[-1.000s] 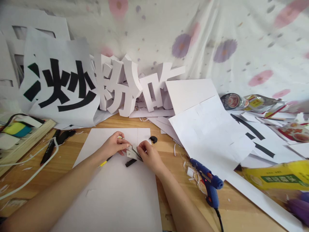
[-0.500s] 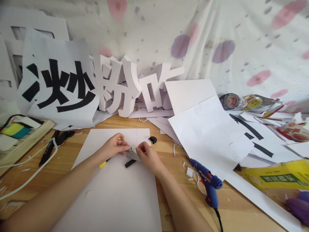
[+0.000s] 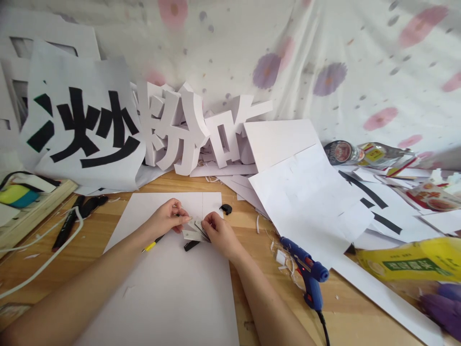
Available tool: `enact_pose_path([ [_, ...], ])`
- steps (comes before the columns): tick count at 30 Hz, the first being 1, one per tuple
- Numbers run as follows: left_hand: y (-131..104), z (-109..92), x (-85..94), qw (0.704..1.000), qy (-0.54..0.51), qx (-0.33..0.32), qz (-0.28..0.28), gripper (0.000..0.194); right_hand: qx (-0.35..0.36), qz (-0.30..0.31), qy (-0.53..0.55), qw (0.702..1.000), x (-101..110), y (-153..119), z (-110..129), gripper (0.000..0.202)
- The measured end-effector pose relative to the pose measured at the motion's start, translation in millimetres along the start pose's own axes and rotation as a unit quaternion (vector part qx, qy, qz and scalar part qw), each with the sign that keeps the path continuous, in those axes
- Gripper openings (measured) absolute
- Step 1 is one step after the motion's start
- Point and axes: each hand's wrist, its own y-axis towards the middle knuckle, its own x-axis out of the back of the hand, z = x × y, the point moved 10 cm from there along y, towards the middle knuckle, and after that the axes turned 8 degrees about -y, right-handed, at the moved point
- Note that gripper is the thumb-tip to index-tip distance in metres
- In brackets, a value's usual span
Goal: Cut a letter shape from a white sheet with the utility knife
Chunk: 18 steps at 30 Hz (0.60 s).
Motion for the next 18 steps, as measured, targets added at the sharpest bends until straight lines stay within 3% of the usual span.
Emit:
enact_pose_path([
  [18,3.4,2.8,-3.8,0.998,0.052,-0.020,0.016,0.035,0.008,0.000,0.016,1.000,-1.1,1.3,-1.9,0.022],
])
